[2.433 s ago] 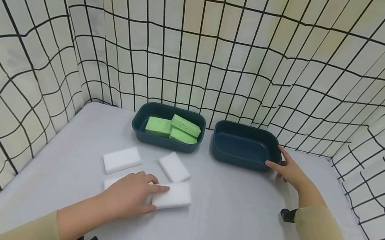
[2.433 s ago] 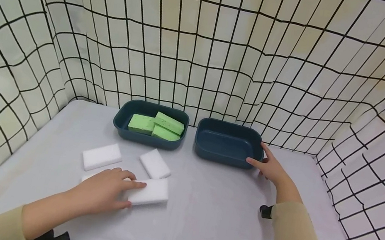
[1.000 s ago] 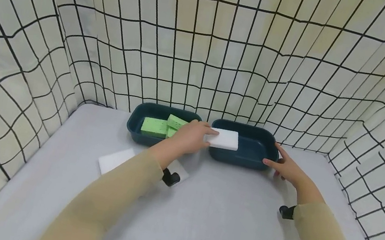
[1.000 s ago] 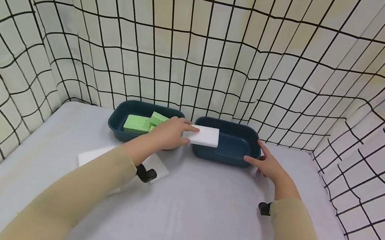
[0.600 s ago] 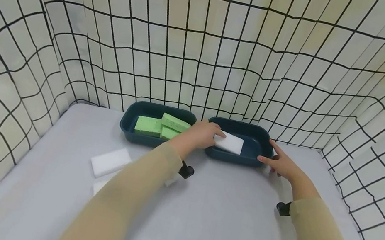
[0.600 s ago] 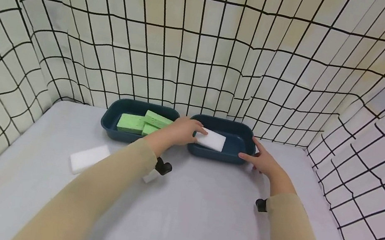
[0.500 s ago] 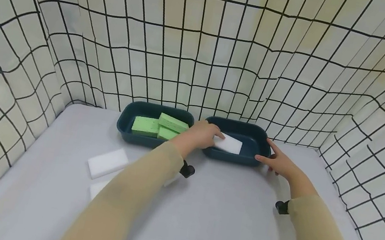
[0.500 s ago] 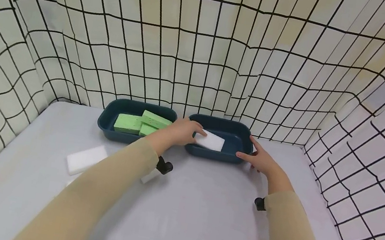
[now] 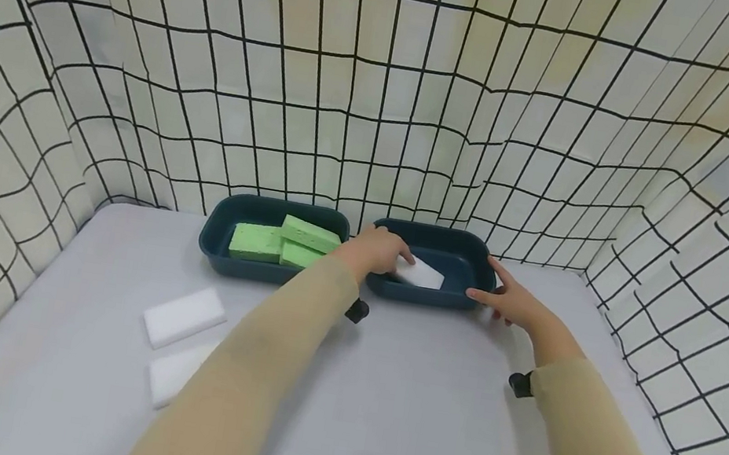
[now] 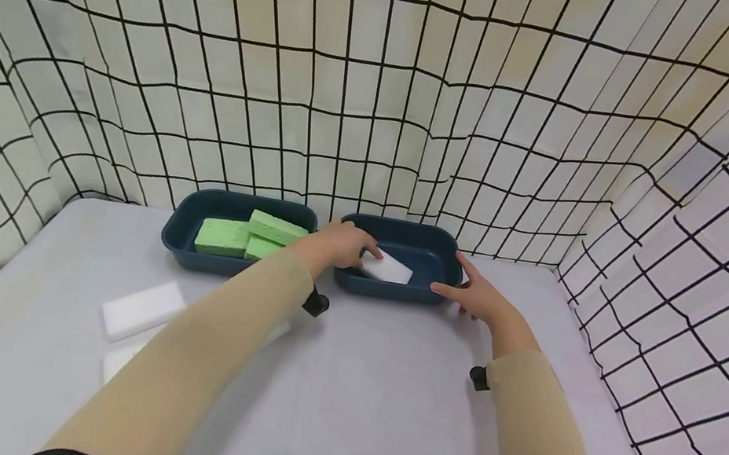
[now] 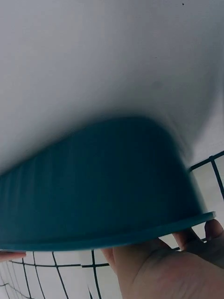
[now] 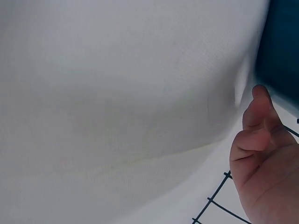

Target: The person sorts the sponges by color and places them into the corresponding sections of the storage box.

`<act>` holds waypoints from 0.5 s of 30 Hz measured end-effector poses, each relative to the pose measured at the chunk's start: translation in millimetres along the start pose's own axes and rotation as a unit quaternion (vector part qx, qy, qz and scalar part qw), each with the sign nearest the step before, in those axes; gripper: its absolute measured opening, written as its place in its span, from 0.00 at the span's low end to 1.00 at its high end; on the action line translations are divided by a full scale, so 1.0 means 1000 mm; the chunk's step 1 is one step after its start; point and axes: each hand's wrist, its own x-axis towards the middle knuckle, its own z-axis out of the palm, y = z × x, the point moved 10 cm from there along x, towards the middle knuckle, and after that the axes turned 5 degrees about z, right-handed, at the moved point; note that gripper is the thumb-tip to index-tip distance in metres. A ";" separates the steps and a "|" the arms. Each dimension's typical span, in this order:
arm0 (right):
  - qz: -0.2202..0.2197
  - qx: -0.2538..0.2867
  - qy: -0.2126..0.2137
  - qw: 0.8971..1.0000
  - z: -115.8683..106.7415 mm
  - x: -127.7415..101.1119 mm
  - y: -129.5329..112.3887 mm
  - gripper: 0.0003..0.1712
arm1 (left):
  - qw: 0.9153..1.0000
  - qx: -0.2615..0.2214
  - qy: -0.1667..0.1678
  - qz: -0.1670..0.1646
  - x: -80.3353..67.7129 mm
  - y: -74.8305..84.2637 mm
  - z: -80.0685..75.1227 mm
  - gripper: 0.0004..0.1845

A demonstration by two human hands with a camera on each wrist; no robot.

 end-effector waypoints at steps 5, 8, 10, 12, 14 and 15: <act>-0.001 0.004 0.000 1.000 0.002 0.002 -0.006 0.60 | 1.000 0.011 0.000 -0.008 0.000 -0.006 -0.002 0.23; 0.003 0.004 0.000 1.000 0.003 0.002 -0.006 0.61 | 1.000 0.018 0.004 -0.001 0.002 -0.006 -0.003 0.24; 0.006 0.003 -0.001 1.000 0.003 0.002 -0.005 0.61 | 1.000 0.021 0.006 0.004 0.002 -0.005 -0.003 0.24; 0.009 0.002 0.000 1.000 0.003 0.002 -0.004 0.60 | 1.000 0.021 0.010 0.010 0.003 -0.003 -0.004 0.24; 0.011 0.000 0.001 1.000 0.001 0.001 -0.001 0.59 | 1.000 0.015 0.017 0.014 0.004 -0.002 -0.005 0.24; 0.011 0.000 0.002 1.000 0.001 0.001 0.000 0.59 | 1.000 0.011 0.021 0.017 0.005 -0.001 -0.006 0.24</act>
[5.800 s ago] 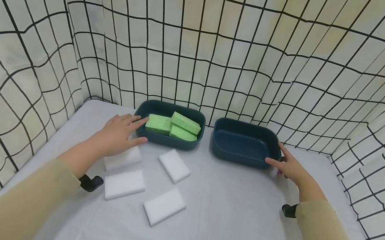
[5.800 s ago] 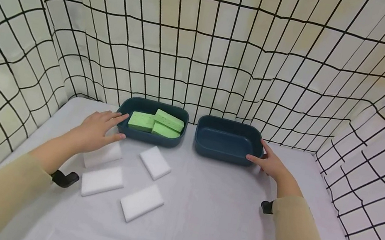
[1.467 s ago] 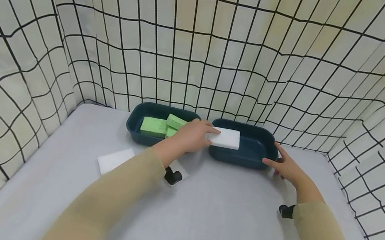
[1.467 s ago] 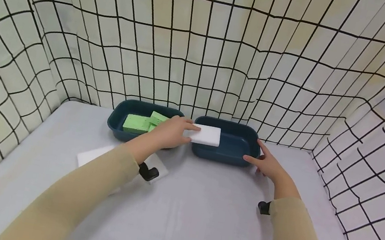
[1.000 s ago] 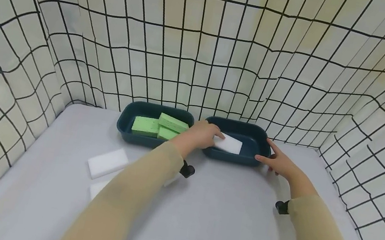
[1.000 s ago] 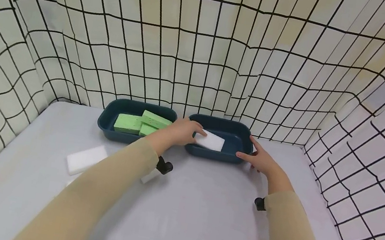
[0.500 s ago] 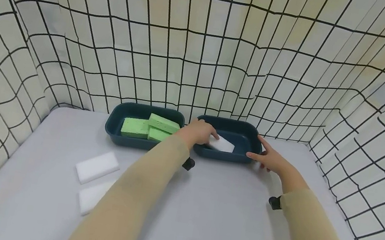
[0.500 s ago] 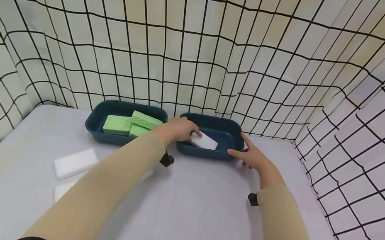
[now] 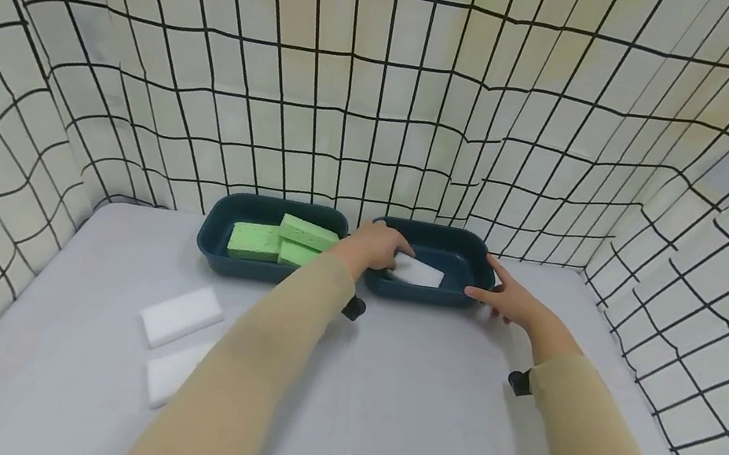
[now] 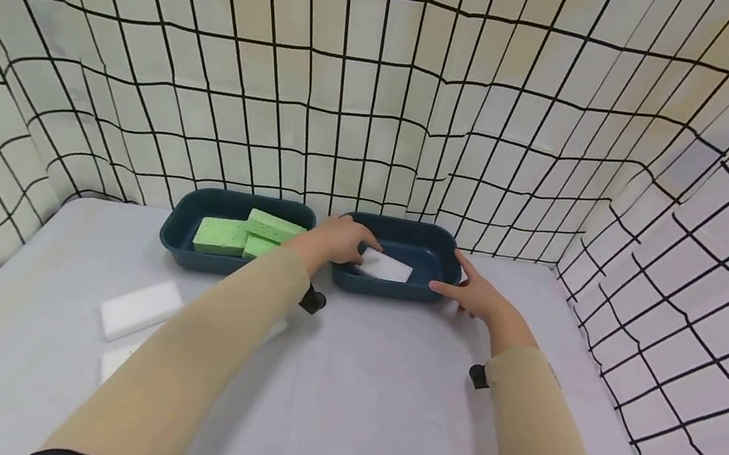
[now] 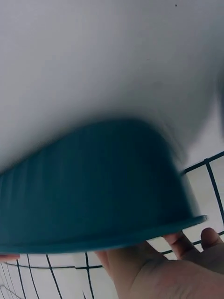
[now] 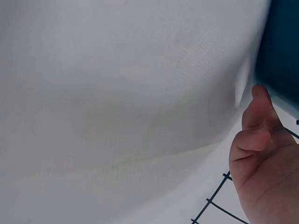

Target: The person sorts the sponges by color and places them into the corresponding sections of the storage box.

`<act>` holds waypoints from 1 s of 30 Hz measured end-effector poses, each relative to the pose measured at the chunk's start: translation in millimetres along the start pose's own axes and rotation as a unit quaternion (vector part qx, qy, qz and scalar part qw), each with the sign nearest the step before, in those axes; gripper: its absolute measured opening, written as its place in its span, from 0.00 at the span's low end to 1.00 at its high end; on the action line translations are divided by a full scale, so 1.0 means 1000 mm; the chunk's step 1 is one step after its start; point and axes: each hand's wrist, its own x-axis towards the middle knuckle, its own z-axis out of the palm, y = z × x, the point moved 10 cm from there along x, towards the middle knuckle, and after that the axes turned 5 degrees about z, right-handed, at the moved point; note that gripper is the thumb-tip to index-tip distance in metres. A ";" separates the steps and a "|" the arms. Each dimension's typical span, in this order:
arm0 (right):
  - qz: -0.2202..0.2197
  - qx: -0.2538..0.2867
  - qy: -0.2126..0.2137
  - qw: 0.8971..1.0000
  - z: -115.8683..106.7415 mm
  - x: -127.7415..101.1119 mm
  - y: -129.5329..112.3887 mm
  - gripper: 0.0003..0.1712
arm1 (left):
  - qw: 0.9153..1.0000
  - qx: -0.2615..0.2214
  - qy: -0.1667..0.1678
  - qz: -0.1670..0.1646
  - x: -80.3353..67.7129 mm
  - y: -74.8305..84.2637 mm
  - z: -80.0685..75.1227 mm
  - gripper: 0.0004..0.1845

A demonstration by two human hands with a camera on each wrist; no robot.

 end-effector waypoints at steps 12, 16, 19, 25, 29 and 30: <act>-0.008 -0.002 -0.008 1.000 0.002 -0.002 -0.004 0.59 | 0.998 -0.035 0.047 0.028 -0.030 0.003 -0.026 0.26; -0.010 -0.001 -0.010 1.000 0.002 -0.003 -0.003 0.60 | 0.998 -0.036 0.051 0.031 -0.047 0.003 -0.032 0.27; -0.012 -0.005 -0.009 1.000 0.002 -0.003 -0.003 0.61 | 0.997 -0.024 0.053 0.041 -0.061 0.002 -0.035 0.28; -0.017 -0.009 -0.011 1.000 0.002 -0.002 -0.003 0.62 | 0.997 0.010 0.055 0.054 -0.094 0.000 -0.039 0.29; -0.019 -0.012 -0.013 1.000 0.004 -0.003 -0.004 0.61 | 0.996 0.029 0.057 0.058 -0.118 -0.004 -0.039 0.28; -0.018 -0.012 -0.014 1.000 0.005 -0.003 -0.005 0.61 | 0.996 0.029 0.057 0.062 -0.125 -0.004 -0.039 0.27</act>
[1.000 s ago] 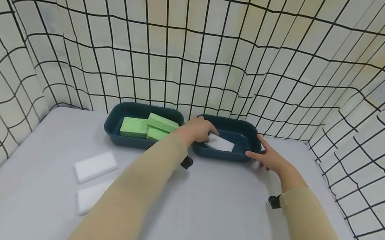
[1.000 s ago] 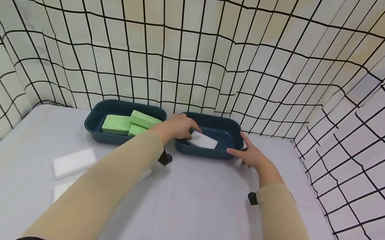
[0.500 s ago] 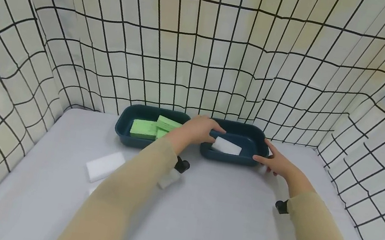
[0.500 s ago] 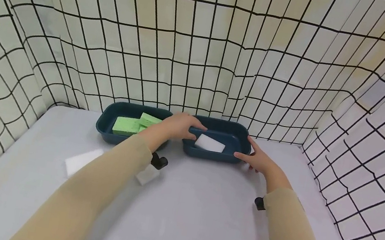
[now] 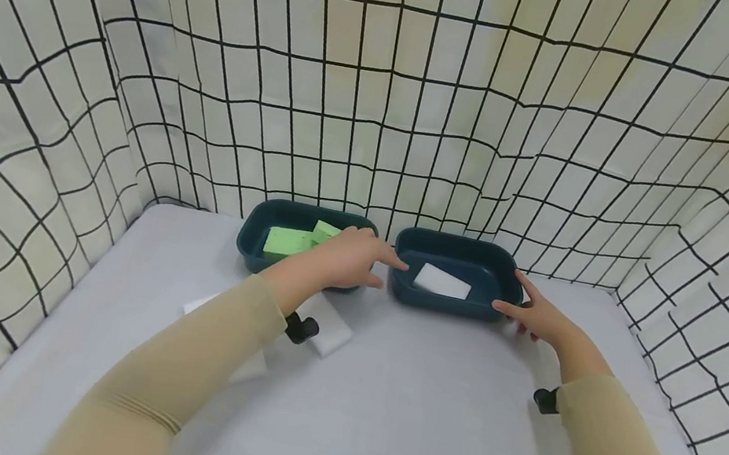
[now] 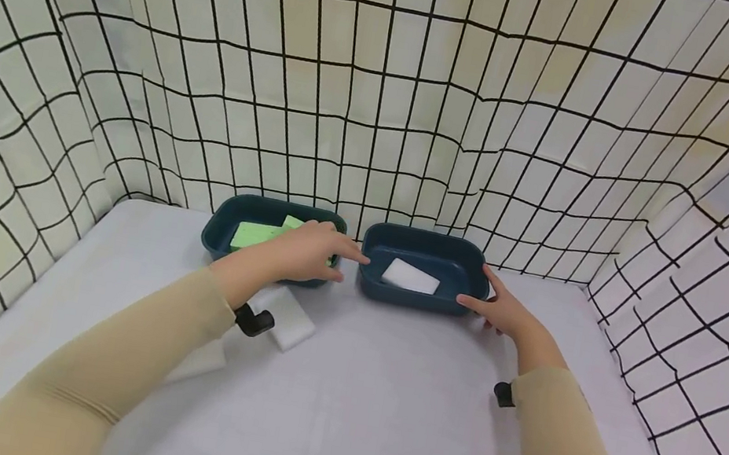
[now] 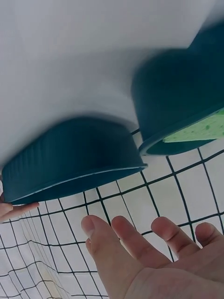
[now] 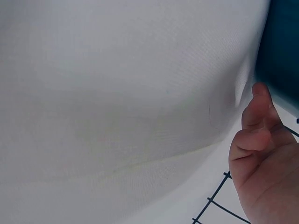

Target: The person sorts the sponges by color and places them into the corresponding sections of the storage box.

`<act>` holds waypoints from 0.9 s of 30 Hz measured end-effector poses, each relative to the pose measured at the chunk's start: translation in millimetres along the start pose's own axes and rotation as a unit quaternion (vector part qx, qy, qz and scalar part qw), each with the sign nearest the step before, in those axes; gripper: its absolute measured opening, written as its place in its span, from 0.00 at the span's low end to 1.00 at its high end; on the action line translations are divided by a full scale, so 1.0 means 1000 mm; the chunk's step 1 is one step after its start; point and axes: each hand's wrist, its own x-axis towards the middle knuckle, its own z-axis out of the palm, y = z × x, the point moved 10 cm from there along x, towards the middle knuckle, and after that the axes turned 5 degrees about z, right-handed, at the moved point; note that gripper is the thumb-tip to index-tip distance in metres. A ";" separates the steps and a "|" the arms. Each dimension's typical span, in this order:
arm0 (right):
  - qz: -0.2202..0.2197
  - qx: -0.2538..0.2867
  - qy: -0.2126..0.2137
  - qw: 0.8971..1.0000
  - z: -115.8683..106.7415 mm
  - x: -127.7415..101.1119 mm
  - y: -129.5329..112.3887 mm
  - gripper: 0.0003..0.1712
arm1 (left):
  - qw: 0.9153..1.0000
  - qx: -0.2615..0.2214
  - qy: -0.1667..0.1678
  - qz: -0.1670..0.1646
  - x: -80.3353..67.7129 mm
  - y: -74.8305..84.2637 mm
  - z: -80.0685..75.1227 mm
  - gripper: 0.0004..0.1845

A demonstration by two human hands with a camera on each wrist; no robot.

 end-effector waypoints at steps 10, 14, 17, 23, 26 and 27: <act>0.000 0.010 -0.001 1.000 -0.001 -0.005 0.002 0.62 | 1.000 0.002 -0.001 0.020 -0.055 -0.014 0.007 0.25; -0.003 0.009 -0.004 1.000 -0.001 -0.006 0.001 0.63 | 1.000 -0.009 -0.006 0.000 -0.079 -0.024 0.008 0.25; -0.002 0.013 -0.005 1.000 -0.002 -0.006 0.001 0.64 | 1.000 -0.014 0.003 -0.011 -0.093 -0.031 0.008 0.26; -0.007 0.010 -0.005 1.000 0.000 -0.005 -0.003 0.63 | 1.000 -0.022 0.009 -0.012 -0.111 -0.038 0.014 0.26; -0.009 0.010 -0.006 1.000 0.001 -0.004 -0.004 0.62 | 0.999 -0.036 -0.008 -0.016 -0.112 -0.041 0.025 0.28; -0.007 0.013 -0.005 1.000 0.000 -0.004 -0.003 0.62 | 0.999 -0.042 -0.014 -0.017 -0.112 -0.042 0.030 0.28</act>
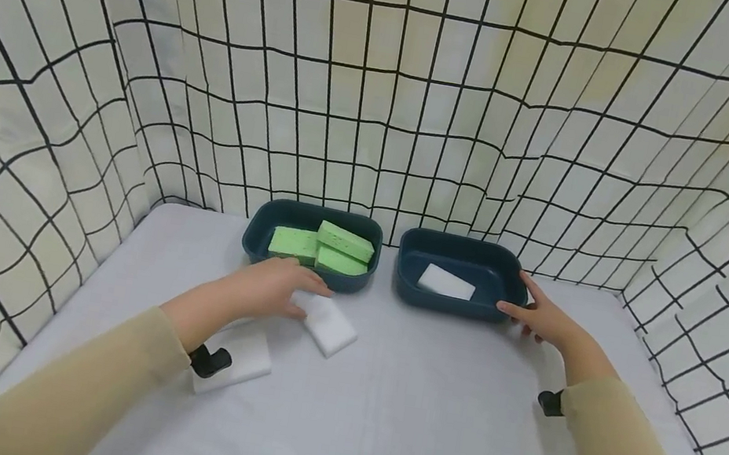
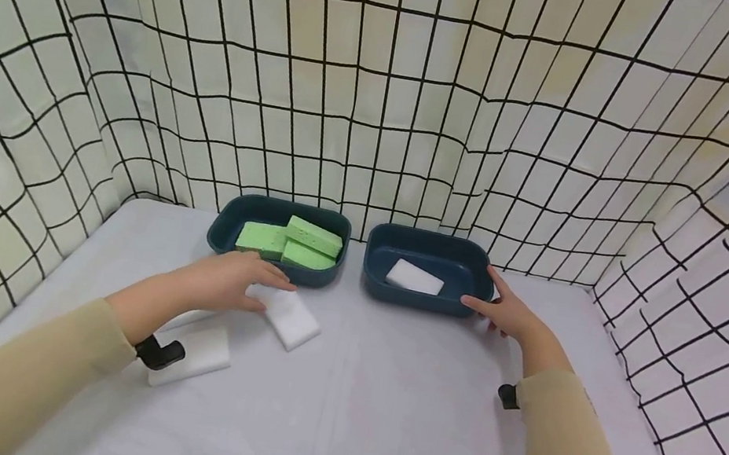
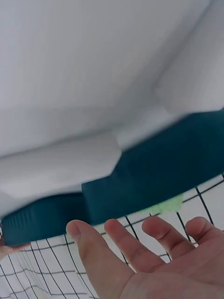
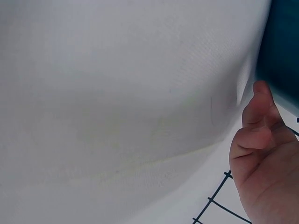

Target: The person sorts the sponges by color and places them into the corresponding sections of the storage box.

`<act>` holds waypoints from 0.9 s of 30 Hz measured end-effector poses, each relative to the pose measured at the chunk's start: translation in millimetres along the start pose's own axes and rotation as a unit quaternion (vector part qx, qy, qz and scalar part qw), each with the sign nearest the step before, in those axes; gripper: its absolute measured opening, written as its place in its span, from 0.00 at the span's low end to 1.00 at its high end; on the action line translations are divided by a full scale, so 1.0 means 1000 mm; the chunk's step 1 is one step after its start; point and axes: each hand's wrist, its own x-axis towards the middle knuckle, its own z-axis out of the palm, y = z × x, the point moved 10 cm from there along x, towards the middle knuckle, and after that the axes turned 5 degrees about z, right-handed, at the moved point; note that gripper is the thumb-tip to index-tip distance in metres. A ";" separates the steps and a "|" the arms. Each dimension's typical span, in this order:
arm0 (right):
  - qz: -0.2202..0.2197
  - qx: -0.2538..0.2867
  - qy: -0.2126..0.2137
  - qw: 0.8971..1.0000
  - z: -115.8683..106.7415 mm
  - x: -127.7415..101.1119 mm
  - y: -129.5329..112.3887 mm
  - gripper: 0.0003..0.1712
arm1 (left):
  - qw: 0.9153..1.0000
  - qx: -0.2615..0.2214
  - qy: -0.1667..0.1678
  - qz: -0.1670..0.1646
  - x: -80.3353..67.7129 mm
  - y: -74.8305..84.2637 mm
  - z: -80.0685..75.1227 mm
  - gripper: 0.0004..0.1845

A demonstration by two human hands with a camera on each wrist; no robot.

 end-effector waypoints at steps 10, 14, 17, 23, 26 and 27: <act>-0.001 0.000 -0.002 1.000 0.000 0.001 0.003 0.60 | 0.998 -0.023 -0.050 -0.018 0.011 -0.012 0.040 0.34; -0.006 0.003 -0.004 1.000 0.000 0.002 0.004 0.60 | 0.998 -0.019 -0.055 -0.024 0.014 -0.015 0.044 0.35; -0.011 0.003 -0.005 1.000 0.001 0.001 0.002 0.59 | 0.998 -0.015 -0.057 -0.027 0.016 -0.018 0.045 0.35; -0.013 0.005 -0.004 1.000 0.000 0.001 0.002 0.60 | 0.999 -0.019 -0.044 -0.023 0.018 -0.020 0.042 0.33; -0.011 0.008 -0.003 1.000 0.000 0.000 0.003 0.61 | 0.999 -0.020 -0.041 -0.027 0.020 -0.022 0.042 0.32; -0.011 0.009 -0.003 1.000 0.000 0.000 0.003 0.61 | 0.999 -0.018 -0.042 -0.029 0.020 -0.023 0.043 0.32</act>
